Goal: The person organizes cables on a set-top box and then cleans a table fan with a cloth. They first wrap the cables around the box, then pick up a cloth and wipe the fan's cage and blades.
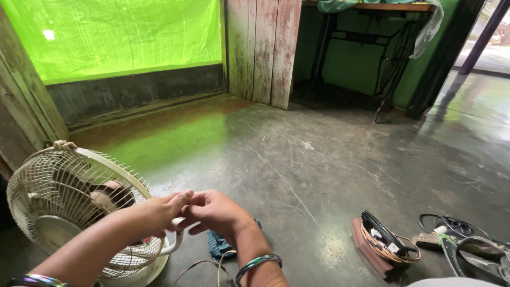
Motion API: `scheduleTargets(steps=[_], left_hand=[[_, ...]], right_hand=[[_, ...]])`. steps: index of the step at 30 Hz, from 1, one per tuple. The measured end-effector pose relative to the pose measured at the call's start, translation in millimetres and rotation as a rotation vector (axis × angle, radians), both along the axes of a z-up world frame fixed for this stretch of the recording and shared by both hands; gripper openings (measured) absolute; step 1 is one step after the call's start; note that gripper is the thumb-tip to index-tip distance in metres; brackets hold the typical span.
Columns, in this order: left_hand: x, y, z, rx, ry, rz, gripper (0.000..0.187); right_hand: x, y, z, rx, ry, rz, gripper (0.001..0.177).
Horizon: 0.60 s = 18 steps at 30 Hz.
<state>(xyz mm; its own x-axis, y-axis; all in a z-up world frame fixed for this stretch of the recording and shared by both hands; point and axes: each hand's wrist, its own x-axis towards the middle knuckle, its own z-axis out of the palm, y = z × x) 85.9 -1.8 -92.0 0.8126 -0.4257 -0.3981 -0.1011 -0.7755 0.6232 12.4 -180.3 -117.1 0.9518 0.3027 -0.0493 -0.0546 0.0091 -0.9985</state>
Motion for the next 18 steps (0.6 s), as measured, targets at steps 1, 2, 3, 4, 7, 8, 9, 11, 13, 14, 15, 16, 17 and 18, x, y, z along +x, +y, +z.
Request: scheduleTargets(steps=[1, 2, 3, 4, 7, 8, 9, 11, 13, 14, 15, 16, 17, 18], left_hand=[[-3, -7, -2, -0.027, -0.057, -0.007, 0.066], [-7, -13, -5, -0.054, -0.113, -0.014, 0.066], [-7, -21, -8, -0.082, -0.171, -0.02, 0.066], [-7, -30, -10, -0.1, -0.181, -0.024, 0.066], [-4, -53, -22, -0.15, -0.205, -0.037, 0.065], [-1, -60, -26, -0.169, -0.215, -0.044, 0.065], [2, -64, -31, -0.188, -0.226, -0.052, 0.065], [10, -73, -41, -0.213, -0.276, -0.087, 0.065], [17, -81, -52, -0.226, -0.325, -0.132, 0.067], [18, -83, -57, -0.226, -0.348, -0.159, 0.068], [20, -84, -60, -0.227, -0.371, -0.185, 0.069], [22, -86, -62, -0.213, -0.304, -0.134, 0.07], [21, -87, -65, -0.198, -0.237, -0.081, 0.071], [22, -88, -66, -0.182, -0.169, -0.028, 0.073]], right_hand=[[-1, -4, 0, 0.003, 0.029, -0.048, 0.027], [0, -8, -1, 0.006, 0.057, -0.095, 0.027], [1, -12, -1, 0.008, 0.085, -0.142, 0.027], [3, -18, -2, 0.021, 0.076, -0.177, 0.027], [4, -29, -8, 0.052, 0.063, -0.274, 0.026], [5, -31, -10, 0.056, 0.061, -0.303, 0.026], [8, -32, -13, 0.06, 0.058, -0.332, 0.026], [14, -35, -22, 0.106, 0.054, -0.353, 0.026], [25, -38, -36, 0.141, 0.069, -0.386, 0.026], [32, -38, -44, 0.153, 0.086, -0.408, 0.026], [38, -38, -52, 0.164, 0.104, -0.428, 0.025], [43, -40, -61, 0.16, 0.131, -0.446, 0.029], [48, -41, -69, 0.158, 0.16, -0.462, 0.032], [52, -43, -78, 0.156, 0.188, -0.478, 0.036]])
